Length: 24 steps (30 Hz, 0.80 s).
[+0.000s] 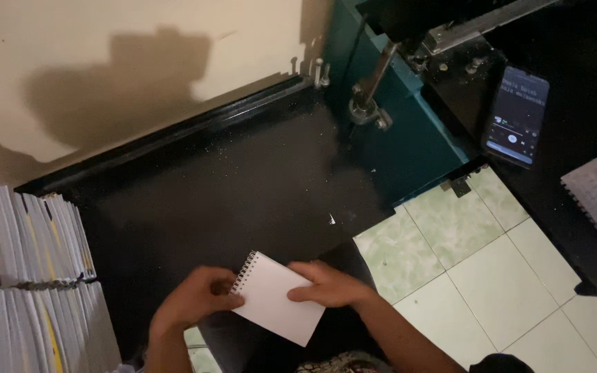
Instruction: The person repeatedly picks up a stack of blank white paper, places it on a black surface, and inserts a yellow and black cover sheet into the spiral binding. The person then flips the notebook over and places it on a growing stack of completed notebooks.
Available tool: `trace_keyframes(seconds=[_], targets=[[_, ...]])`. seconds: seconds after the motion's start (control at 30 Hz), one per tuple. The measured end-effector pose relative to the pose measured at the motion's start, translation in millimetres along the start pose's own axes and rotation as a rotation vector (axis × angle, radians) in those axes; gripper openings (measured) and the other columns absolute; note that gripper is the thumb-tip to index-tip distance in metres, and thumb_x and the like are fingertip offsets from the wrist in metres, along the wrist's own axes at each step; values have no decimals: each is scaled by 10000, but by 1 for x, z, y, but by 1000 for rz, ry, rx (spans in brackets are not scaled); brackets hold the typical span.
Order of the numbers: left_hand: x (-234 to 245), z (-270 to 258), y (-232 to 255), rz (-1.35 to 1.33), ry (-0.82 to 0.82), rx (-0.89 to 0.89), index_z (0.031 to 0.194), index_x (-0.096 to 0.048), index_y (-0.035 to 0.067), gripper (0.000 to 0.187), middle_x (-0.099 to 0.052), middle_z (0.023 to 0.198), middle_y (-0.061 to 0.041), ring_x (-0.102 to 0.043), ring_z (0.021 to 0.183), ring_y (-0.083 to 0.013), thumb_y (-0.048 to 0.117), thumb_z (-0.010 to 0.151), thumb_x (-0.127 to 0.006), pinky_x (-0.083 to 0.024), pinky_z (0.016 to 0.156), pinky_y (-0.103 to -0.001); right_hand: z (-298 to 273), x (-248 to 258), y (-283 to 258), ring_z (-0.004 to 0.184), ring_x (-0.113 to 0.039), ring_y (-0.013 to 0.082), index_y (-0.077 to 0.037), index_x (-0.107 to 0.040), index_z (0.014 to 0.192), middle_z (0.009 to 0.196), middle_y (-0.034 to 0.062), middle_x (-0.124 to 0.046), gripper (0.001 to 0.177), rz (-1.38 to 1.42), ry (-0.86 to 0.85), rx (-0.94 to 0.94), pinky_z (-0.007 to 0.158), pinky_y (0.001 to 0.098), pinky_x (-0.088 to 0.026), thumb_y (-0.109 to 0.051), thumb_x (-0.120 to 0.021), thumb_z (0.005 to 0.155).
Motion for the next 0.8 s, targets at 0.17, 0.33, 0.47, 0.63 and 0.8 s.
trace_keyframes(seconds=[0.17, 0.33, 0.47, 0.63, 0.8], targets=[[1, -3, 5, 103, -42, 11, 768, -692, 89, 226, -594, 692, 12, -542, 657, -95, 140, 805, -909, -425, 589, -282, 11, 0, 17, 900, -612, 73, -133, -587, 1030, 1001, -21, -639, 198, 87, -32, 28, 703, 274, -499, -277, -696, 949], [9, -4, 13, -115, 47, 66, 984, -829, 4, 165, -804, 905, -42, -696, 856, -128, 89, 843, -840, -560, 764, -317, 12, 4, 12, 919, -660, 88, -157, -623, 1125, 1072, -16, -688, 246, 173, 13, -143, 739, 253, -513, -283, -690, 925], [32, 3, 2, -110, 355, -8, 1284, -668, 64, 479, -722, 1144, -147, -680, 1038, -269, 219, 859, -826, -565, 884, -408, 33, 12, 13, 855, -681, 192, -47, -687, 1205, 1012, 67, -711, 375, 312, 237, 28, 717, 329, -553, -229, -752, 884], [38, -7, -8, -269, 719, -14, 1423, -556, 36, 689, -684, 1242, -271, -690, 1151, -404, 283, 855, -857, -551, 972, -515, 87, 48, 26, 842, -706, 256, -14, -745, 1154, 937, 106, -733, 411, 407, 590, 85, 731, 333, -551, -216, -833, 807], [5, -10, 36, 245, 766, -143, 1535, -434, 78, 922, -505, 1458, -295, -428, 1409, -503, 414, 783, -849, -358, 1151, -616, 89, 48, -65, 1359, -552, 397, -10, -427, 1545, 1492, 253, -544, 964, -508, 565, -22, 1122, 507, -466, -555, -768, 828]])
Point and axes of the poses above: each hand's wrist, its own z-axis towards the middle knuckle, its own x-axis out of the back of the hand, y = z × x, the point moved 5 cm from there along z, towards the middle knuckle
